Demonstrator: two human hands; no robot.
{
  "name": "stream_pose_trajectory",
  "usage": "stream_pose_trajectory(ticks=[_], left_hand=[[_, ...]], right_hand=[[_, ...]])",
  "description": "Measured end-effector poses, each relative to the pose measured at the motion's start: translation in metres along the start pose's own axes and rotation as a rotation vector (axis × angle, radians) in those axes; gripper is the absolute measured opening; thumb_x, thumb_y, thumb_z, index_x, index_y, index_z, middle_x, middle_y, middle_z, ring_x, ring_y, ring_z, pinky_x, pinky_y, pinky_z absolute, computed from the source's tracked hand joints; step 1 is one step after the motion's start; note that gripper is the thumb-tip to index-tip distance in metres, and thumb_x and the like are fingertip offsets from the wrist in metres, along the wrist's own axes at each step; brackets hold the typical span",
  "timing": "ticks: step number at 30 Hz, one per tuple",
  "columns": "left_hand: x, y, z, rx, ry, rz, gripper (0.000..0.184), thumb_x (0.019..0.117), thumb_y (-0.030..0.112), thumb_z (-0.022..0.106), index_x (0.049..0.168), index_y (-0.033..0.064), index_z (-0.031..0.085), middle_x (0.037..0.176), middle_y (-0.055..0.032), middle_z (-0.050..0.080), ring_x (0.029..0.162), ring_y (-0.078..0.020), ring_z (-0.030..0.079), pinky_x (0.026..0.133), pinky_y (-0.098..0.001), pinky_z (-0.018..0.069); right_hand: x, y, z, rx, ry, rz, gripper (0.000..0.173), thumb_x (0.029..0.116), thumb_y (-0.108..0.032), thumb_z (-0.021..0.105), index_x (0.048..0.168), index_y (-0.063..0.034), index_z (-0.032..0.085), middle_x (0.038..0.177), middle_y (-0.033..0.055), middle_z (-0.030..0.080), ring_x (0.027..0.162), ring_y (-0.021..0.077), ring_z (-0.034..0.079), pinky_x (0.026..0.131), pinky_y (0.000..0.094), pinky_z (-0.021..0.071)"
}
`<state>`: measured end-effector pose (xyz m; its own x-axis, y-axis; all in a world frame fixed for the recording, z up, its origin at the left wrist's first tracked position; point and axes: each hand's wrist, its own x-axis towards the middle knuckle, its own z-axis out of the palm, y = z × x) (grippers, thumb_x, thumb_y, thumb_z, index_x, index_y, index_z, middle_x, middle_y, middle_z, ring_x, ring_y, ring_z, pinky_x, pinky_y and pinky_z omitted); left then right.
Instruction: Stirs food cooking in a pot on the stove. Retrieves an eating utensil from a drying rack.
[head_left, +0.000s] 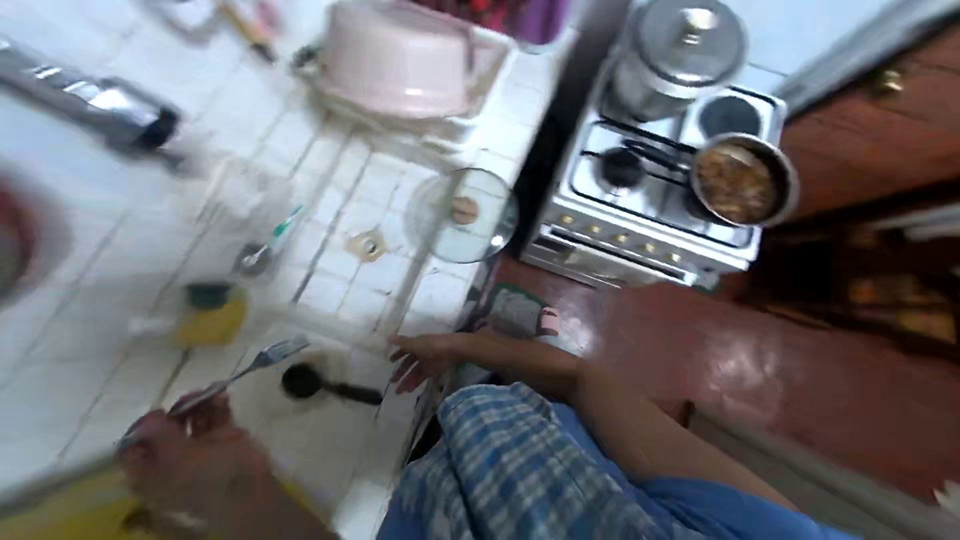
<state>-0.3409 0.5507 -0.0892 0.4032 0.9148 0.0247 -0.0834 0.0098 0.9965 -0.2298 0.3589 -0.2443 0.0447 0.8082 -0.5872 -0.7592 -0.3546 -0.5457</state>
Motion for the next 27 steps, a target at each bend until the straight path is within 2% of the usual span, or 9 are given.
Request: stream_pose_trajectory(ticks=[2, 5, 7, 10, 13, 17, 19, 21, 27], left_hand=[[-0.016, 0.007, 0.036, 0.013, -0.109, 0.005, 0.025, 0.1128, 0.014, 0.03, 0.129, -0.0014, 0.041, 0.098, 0.0002, 0.064, 0.085, -0.0071, 0.069, 0.082, -0.0245, 0.0595], [-0.05, 0.006, 0.105, -0.025, -0.328, 0.032, 0.018, 0.1106, 0.01, 0.038, 0.126, 0.0032, 0.043, 0.094, 0.0046, 0.066, 0.084, -0.0081, 0.071, 0.08, -0.0266, 0.0626], [-0.082, 0.002, 0.157, -0.07, -0.535, 0.057, 0.012, 0.1088, 0.009, 0.043, 0.121, 0.0077, 0.045, 0.093, 0.0052, 0.07, 0.085, -0.0114, 0.073, 0.081, -0.0303, 0.0636], [-0.141, -0.006, 0.241, -0.053, -0.831, 0.193, 0.011, 0.1055, 0.009, 0.05, 0.116, 0.0085, 0.049, 0.092, 0.0085, 0.071, 0.082, -0.0072, 0.071, 0.078, -0.0271, 0.0614], [-0.212, -0.017, 0.322, -0.084, -0.979, 0.312, 0.013, 0.1029, 0.008, 0.056, 0.116, 0.0078, 0.056, 0.097, 0.0065, 0.074, 0.084, -0.0089, 0.073, 0.079, -0.0308, 0.0633], [-0.31, -0.031, 0.408, -0.085, -1.254, 0.393, 0.022, 0.1035, 0.01, 0.06, 0.124, 0.0033, 0.055, 0.114, -0.0053, 0.073, 0.097, -0.014, 0.074, 0.088, -0.0309, 0.0622], [-0.352, -0.043, 0.454, -0.056, -1.287, 0.425, 0.021, 0.1011, 0.005, 0.061, 0.118, -0.0063, 0.058, 0.107, -0.0122, 0.074, 0.092, -0.0165, 0.074, 0.085, -0.0335, 0.0625], [-0.384, -0.055, 0.489, 0.024, -1.333, 0.47, 0.02, 0.1022, 0.005, 0.058, 0.115, -0.0096, 0.061, 0.103, -0.016, 0.074, 0.092, -0.0187, 0.074, 0.086, -0.0357, 0.0615], [-0.431, -0.088, 0.535, 0.195, -1.44, 0.636, 0.021, 0.1046, 0.009, 0.056, 0.116, -0.006, 0.064, 0.105, -0.0177, 0.074, 0.094, -0.0241, 0.075, 0.089, -0.0387, 0.0602]], right_hand=[[-0.035, 0.011, -0.03, 0.064, 0.082, -0.08, 0.073, 0.1093, -0.055, 0.026, 0.148, 0.006, 0.039, 0.131, 0.0272, 0.061, 0.11, 0.0332, 0.068, 0.095, 0.0473, 0.056], [-0.094, 0.048, -0.097, 0.281, 0.226, -0.166, 0.063, 0.11, -0.049, 0.033, 0.148, 0.0007, 0.042, 0.131, 0.0209, 0.062, 0.112, 0.0284, 0.066, 0.098, 0.0436, 0.0545], [-0.138, 0.085, -0.143, 0.41, 0.383, -0.214, 0.058, 0.1096, -0.048, 0.036, 0.145, -0.0028, 0.047, 0.126, 0.0169, 0.065, 0.107, 0.0256, 0.069, 0.093, 0.0413, 0.0568], [-0.213, 0.151, -0.194, 0.593, 0.664, -0.271, 0.053, 0.1106, -0.042, 0.038, 0.145, -0.0035, 0.046, 0.125, 0.0167, 0.064, 0.102, 0.0248, 0.068, 0.089, 0.0394, 0.0567], [-0.273, 0.234, -0.232, 0.78, 0.942, -0.308, 0.047, 0.1109, -0.036, 0.039, 0.142, -0.0017, 0.046, 0.118, 0.0158, 0.065, 0.091, 0.0215, 0.068, 0.079, 0.0361, 0.0572], [-0.34, 0.329, -0.244, 1.064, 1.226, -0.288, 0.044, 0.1119, -0.027, 0.036, 0.146, 0.0003, 0.043, 0.13, 0.0199, 0.059, 0.102, 0.0244, 0.064, 0.087, 0.0381, 0.0539], [-0.363, 0.368, -0.241, 1.196, 1.333, -0.273, 0.045, 0.1116, -0.027, 0.038, 0.146, 0.0007, 0.042, 0.133, 0.0215, 0.057, 0.105, 0.0264, 0.064, 0.088, 0.0395, 0.0543], [-0.38, 0.4, -0.235, 1.271, 1.401, -0.223, 0.045, 0.111, -0.027, 0.041, 0.146, 0.0013, 0.042, 0.133, 0.0221, 0.057, 0.106, 0.0266, 0.064, 0.088, 0.0398, 0.054], [-0.397, 0.448, -0.216, 1.299, 1.439, -0.107, 0.047, 0.1114, -0.029, 0.04, 0.143, 0.0048, 0.044, 0.131, 0.0229, 0.059, 0.104, 0.0255, 0.064, 0.088, 0.0394, 0.0533]])
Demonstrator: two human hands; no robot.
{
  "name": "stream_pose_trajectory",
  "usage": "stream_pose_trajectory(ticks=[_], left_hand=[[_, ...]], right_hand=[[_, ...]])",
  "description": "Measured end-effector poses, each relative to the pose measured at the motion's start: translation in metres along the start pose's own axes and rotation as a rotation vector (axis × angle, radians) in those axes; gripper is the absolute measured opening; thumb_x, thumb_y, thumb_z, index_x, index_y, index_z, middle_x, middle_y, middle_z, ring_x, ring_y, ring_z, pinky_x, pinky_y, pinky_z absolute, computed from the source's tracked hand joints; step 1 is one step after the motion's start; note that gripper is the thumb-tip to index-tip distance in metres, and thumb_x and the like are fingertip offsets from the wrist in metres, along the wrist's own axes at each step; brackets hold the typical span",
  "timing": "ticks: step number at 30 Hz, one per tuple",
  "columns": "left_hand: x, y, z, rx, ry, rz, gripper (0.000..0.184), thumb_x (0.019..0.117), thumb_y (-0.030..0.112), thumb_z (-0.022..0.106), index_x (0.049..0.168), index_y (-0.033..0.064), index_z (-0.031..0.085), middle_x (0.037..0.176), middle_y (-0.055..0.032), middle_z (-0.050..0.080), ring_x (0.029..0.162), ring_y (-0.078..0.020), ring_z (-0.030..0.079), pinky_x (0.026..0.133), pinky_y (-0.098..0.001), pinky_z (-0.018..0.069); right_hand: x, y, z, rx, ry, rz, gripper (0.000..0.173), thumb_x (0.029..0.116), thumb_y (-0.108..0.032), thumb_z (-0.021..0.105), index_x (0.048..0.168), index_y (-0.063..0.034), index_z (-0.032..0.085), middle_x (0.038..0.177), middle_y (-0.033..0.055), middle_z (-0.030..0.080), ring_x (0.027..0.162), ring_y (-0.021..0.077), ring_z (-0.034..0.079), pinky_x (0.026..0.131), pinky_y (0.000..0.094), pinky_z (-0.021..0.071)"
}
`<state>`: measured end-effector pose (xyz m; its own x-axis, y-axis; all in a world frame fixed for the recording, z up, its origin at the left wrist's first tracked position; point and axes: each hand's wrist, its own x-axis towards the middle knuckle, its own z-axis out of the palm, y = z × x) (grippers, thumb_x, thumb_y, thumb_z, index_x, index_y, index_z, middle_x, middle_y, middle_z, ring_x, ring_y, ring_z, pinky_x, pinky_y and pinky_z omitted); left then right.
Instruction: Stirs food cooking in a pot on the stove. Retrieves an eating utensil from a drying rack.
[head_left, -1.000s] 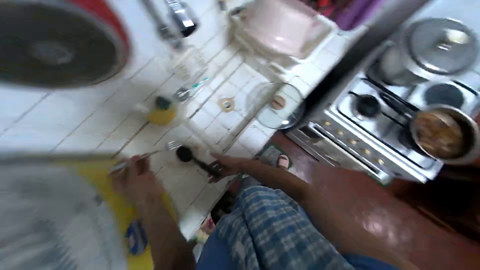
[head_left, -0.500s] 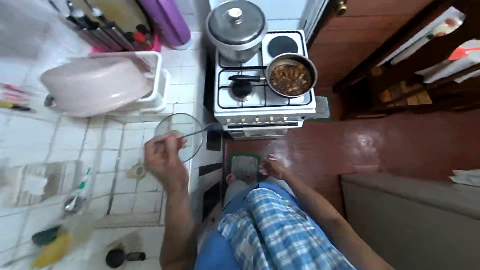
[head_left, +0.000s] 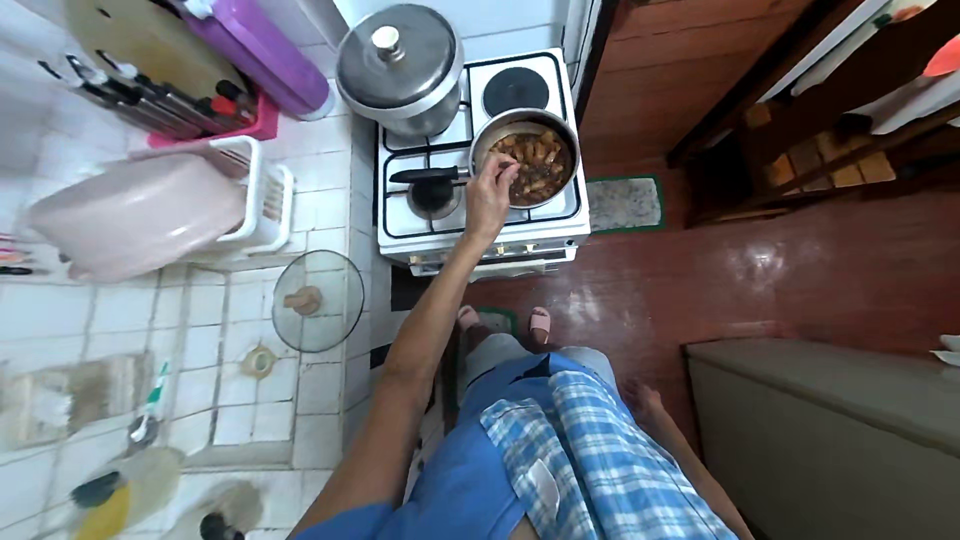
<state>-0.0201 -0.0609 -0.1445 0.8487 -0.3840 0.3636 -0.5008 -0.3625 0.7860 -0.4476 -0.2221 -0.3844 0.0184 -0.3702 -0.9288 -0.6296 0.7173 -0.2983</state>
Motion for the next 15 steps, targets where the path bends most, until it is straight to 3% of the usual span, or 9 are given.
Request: stream_pose_trajectory(ticks=[2, 9, 15], left_hand=[[0.003, -0.005, 0.008, 0.018, -0.023, 0.022, 0.021, 0.1047, 0.009, 0.055, 0.116, -0.0066, 0.064, 0.105, -0.0178, 0.074, 0.094, -0.025, 0.075, 0.089, -0.0395, 0.0601], [0.004, -0.016, 0.015, 0.076, -0.052, 0.048, 0.019, 0.1044, 0.007, 0.055, 0.114, -0.0052, 0.065, 0.104, -0.0173, 0.074, 0.094, -0.0245, 0.075, 0.09, -0.0384, 0.0597], [0.006, -0.02, 0.019, 0.123, -0.084, 0.055, 0.018, 0.1035, 0.008, 0.058, 0.114, -0.0047, 0.066, 0.105, -0.0182, 0.075, 0.094, -0.0274, 0.075, 0.089, -0.0406, 0.0601]], right_hand=[[-0.001, 0.002, -0.001, -0.009, 0.021, 0.001, 0.046, 0.1113, -0.029, 0.041, 0.14, 0.0059, 0.046, 0.126, 0.0223, 0.06, 0.099, 0.0235, 0.063, 0.085, 0.0383, 0.053], [-0.014, -0.001, 0.015, -0.09, 0.039, -0.029, 0.043, 0.1101, -0.027, 0.046, 0.134, 0.0084, 0.055, 0.127, 0.0246, 0.062, 0.107, 0.0274, 0.062, 0.093, 0.0437, 0.0502], [-0.007, -0.016, 0.027, -0.095, 0.036, -0.034, 0.044, 0.1095, -0.03, 0.047, 0.132, 0.0061, 0.056, 0.123, 0.0225, 0.064, 0.103, 0.0265, 0.063, 0.091, 0.0442, 0.0509]])
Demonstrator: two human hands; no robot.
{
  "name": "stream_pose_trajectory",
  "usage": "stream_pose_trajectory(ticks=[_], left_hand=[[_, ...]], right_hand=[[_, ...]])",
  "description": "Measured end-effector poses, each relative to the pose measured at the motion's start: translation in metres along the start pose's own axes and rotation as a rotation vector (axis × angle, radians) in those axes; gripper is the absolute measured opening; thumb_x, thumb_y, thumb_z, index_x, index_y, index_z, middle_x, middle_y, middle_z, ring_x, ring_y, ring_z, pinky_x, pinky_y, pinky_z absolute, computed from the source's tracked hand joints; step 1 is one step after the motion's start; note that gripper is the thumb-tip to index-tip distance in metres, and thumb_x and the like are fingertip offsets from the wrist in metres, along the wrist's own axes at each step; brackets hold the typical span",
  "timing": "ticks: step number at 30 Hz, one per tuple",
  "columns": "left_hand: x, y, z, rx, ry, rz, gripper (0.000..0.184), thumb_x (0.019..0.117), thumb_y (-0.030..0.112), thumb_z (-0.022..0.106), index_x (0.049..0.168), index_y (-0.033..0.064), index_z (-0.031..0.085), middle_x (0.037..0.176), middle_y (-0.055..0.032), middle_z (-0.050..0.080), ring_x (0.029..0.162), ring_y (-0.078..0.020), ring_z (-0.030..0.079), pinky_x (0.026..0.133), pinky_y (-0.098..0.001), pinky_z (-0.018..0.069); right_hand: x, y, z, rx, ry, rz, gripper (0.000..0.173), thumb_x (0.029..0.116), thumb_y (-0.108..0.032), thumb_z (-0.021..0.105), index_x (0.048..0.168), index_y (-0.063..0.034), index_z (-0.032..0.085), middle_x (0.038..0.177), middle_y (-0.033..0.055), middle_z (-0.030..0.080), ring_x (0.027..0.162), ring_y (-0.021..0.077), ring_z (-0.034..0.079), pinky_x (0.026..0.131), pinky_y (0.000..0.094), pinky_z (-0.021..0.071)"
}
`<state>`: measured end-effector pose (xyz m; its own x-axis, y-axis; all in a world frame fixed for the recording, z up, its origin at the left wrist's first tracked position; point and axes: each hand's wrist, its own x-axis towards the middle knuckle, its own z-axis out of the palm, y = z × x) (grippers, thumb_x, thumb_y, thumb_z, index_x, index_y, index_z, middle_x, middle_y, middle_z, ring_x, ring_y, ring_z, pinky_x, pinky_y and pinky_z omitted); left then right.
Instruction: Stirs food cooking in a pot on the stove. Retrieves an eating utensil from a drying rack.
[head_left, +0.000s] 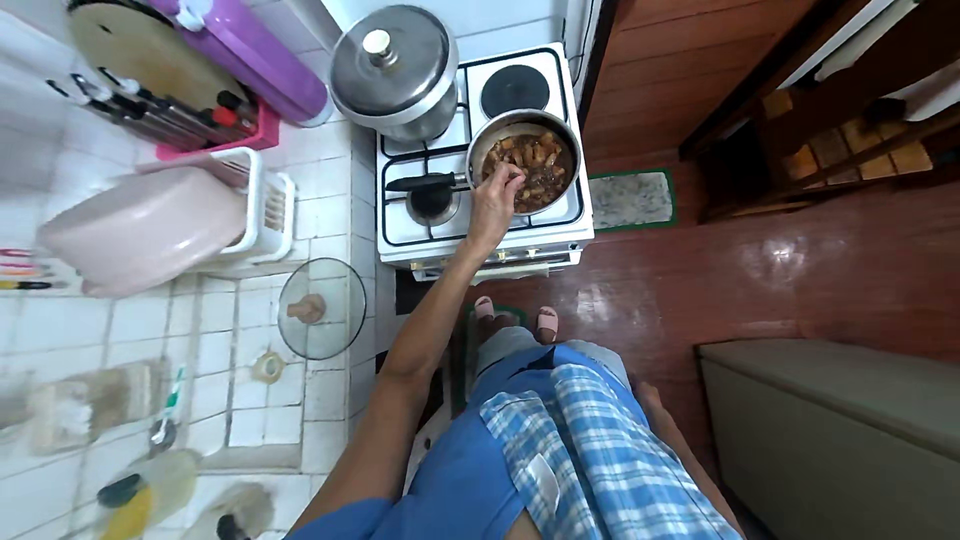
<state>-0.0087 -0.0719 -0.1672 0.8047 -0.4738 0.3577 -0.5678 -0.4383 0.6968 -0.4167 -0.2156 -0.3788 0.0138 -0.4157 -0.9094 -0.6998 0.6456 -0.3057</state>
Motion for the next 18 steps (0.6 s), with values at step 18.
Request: stream_pose_trajectory(ticks=[18], left_hand=[[-0.005, -0.017, -0.042, -0.192, 0.136, -0.307, 0.019, 0.1029, 0.009, 0.059, 0.115, -0.0059, 0.061, 0.097, -0.0131, 0.074, 0.083, -0.0135, 0.074, 0.081, -0.0289, 0.0614]], right_hand=[[0.009, 0.0, 0.008, -0.039, -0.009, -0.045, 0.043, 0.1103, -0.03, 0.045, 0.132, 0.0055, 0.058, 0.125, 0.0238, 0.064, 0.108, 0.0296, 0.063, 0.095, 0.0472, 0.0497]])
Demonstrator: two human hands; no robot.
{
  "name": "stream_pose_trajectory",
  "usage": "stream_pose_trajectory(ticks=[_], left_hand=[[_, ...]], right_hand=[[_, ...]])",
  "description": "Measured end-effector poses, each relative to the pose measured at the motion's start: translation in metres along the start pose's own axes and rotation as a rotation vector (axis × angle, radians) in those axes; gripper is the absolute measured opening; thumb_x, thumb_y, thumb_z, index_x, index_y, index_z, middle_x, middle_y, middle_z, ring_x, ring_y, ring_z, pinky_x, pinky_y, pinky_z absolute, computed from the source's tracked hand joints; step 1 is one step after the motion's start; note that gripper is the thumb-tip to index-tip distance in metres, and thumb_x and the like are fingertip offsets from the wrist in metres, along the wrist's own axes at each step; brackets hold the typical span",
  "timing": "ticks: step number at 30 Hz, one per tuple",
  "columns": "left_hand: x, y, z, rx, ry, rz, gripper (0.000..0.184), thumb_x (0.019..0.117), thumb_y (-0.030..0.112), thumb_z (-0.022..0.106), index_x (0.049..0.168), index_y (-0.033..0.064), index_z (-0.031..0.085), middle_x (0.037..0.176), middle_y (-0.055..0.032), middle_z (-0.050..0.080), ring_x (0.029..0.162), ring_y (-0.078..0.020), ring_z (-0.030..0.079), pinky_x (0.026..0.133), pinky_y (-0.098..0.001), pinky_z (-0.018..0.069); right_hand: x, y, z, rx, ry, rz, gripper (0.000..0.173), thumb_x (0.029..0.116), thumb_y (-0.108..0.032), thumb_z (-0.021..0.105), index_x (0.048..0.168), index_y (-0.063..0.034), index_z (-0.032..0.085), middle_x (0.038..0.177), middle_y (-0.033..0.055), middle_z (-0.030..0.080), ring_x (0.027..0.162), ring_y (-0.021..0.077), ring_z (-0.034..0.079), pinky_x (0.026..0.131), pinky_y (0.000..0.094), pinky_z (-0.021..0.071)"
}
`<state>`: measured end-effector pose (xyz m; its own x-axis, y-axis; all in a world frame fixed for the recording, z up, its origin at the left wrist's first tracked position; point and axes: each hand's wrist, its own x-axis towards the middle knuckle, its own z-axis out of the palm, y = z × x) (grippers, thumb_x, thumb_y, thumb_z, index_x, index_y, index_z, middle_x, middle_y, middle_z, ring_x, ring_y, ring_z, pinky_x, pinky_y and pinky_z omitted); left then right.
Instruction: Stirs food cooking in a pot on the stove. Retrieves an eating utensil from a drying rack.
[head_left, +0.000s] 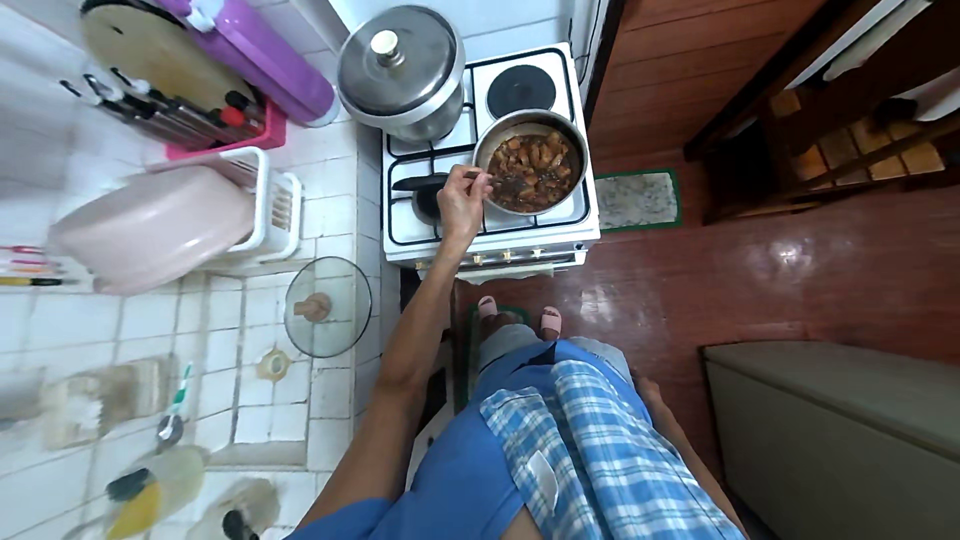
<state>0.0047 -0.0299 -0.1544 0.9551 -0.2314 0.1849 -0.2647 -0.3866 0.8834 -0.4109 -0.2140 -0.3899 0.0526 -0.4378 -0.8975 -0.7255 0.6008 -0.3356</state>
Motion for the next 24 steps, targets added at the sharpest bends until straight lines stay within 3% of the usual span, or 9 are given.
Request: stream_pose_trajectory(ticks=[5, 13, 24], left_hand=[[-0.004, -0.017, -0.016, 0.052, 0.063, -0.089, 0.021, 0.1041, 0.011, 0.058, 0.117, -0.0055, 0.06, 0.095, -0.0118, 0.074, 0.08, -0.0126, 0.074, 0.079, -0.0287, 0.0611], [-0.009, -0.012, -0.03, 0.045, 0.111, -0.082, 0.02, 0.1035, 0.01, 0.058, 0.115, -0.0062, 0.061, 0.094, -0.0129, 0.073, 0.08, -0.0127, 0.073, 0.078, -0.0286, 0.061], [-0.016, 0.001, -0.038, 0.174, -0.045, 0.3, 0.018, 0.1026, 0.009, 0.06, 0.11, -0.0053, 0.067, 0.105, -0.0162, 0.073, 0.093, -0.019, 0.073, 0.087, -0.0325, 0.0598]], right_hand=[[-0.002, 0.004, -0.004, -0.046, 0.005, 0.023, 0.044, 0.1096, -0.032, 0.047, 0.131, 0.0054, 0.059, 0.124, 0.0235, 0.064, 0.108, 0.0301, 0.063, 0.095, 0.048, 0.0501], [-0.01, -0.01, 0.0, -0.036, -0.008, 0.006, 0.043, 0.1103, -0.028, 0.045, 0.134, 0.0059, 0.055, 0.126, 0.0234, 0.062, 0.105, 0.0274, 0.062, 0.092, 0.045, 0.0494], [-0.007, -0.015, 0.006, -0.065, -0.012, -0.017, 0.042, 0.1096, -0.028, 0.047, 0.134, 0.0053, 0.057, 0.127, 0.0238, 0.063, 0.109, 0.0289, 0.063, 0.094, 0.0462, 0.0498]])
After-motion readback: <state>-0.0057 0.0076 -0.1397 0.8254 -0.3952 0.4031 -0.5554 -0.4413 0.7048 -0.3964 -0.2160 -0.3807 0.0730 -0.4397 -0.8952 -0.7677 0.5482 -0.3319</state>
